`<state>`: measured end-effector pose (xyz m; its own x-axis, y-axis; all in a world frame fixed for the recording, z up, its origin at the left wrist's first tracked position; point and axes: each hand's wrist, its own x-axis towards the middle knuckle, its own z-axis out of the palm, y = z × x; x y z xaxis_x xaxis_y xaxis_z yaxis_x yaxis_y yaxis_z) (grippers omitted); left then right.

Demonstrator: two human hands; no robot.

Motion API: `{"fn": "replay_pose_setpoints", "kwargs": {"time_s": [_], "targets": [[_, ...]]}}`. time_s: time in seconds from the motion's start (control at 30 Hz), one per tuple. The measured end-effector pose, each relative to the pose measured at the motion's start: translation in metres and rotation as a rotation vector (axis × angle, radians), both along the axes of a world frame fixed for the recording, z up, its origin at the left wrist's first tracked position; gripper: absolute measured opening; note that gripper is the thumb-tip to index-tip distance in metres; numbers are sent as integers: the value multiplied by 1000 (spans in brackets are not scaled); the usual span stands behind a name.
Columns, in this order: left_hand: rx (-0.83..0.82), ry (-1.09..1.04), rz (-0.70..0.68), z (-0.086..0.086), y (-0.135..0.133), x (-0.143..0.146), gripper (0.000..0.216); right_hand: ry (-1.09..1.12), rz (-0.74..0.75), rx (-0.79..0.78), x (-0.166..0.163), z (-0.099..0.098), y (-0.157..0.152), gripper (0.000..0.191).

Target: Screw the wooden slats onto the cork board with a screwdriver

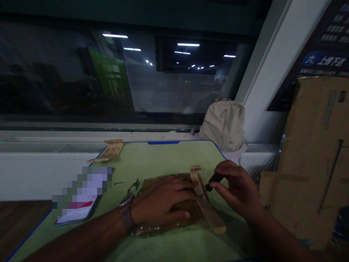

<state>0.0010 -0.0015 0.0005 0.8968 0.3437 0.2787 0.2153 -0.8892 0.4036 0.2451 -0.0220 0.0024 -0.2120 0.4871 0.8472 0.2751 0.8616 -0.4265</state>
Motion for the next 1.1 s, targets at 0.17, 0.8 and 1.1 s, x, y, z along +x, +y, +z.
{"fn": "replay_pose_setpoints", "kwargs": {"time_s": [0.17, 0.8, 1.1], "targets": [[-3, -4, -2, 0, 0, 0, 39, 16, 30, -41, 3, 2, -4, 21], [4, -15, -12, -1, 0, 0, 39, 34, 143, -125, -3, 7, -11, 30], [-15, 4, 1, 1, 0, 0, 43, -125, 29, 13, 5, 3, -11, 46]]}}
